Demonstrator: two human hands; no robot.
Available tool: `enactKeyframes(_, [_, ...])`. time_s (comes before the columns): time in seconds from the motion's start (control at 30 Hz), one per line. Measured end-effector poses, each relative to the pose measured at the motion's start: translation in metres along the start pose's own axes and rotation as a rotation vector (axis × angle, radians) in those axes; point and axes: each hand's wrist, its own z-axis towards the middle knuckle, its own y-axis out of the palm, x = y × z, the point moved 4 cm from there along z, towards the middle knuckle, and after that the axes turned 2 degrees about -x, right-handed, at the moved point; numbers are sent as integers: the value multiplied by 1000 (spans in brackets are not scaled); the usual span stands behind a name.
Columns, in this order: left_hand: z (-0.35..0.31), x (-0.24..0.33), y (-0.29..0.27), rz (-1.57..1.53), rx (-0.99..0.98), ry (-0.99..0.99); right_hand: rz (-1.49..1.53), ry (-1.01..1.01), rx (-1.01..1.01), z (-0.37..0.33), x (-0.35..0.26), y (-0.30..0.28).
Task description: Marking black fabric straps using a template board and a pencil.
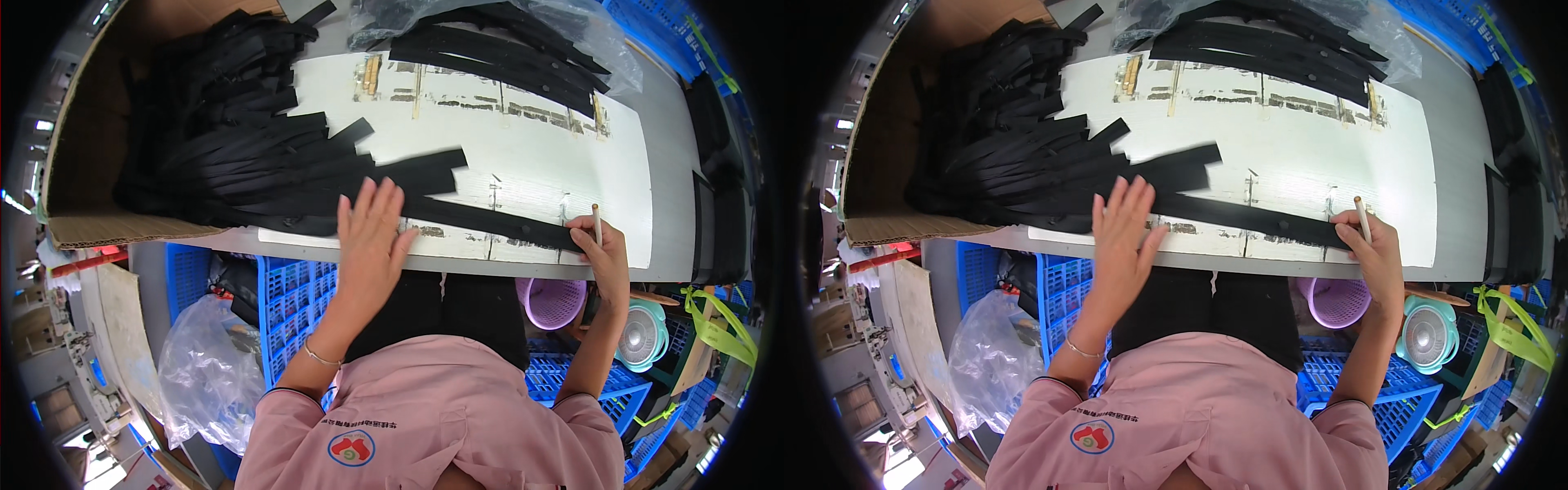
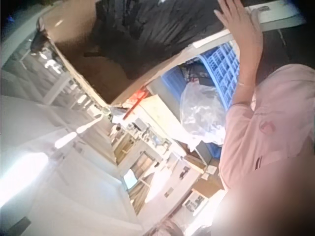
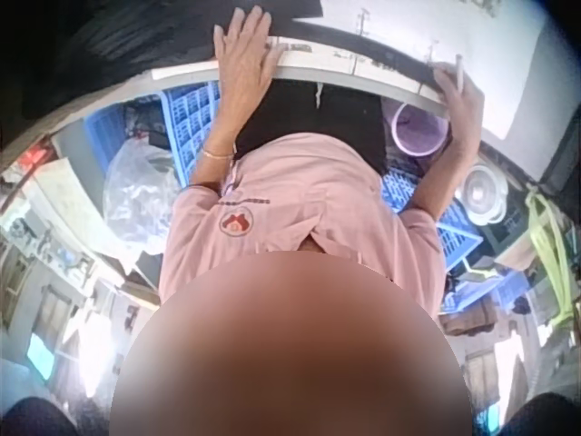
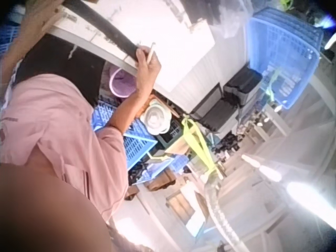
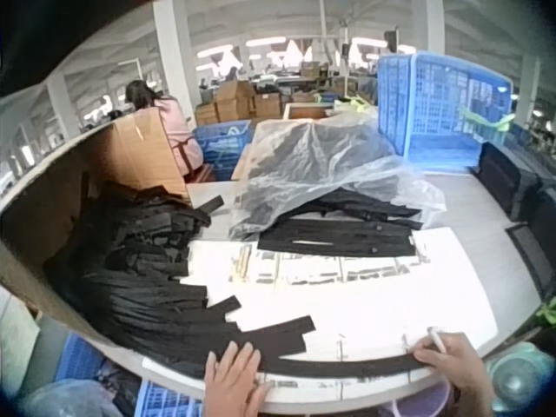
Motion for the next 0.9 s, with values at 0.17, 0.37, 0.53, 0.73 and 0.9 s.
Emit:
enactKeyframes(0.17, [34,-47,-19,204,157,-104,-65,-52,-29,8,-8,4])
enactKeyframes(0.37, [13,-6,-9,34,183,-20,-45,-19,-15,3,-2,-23])
enactKeyframes(0.53, [-17,19,12,-72,-86,-29,-29,0,-13,2,-2,-31])
enactKeyframes(0.73, [-24,9,10,68,-77,-88,19,-36,43,2,3,-40])
enactKeyframes(0.9, [-24,9,11,46,-39,-119,34,-20,98,-1,-5,-44])
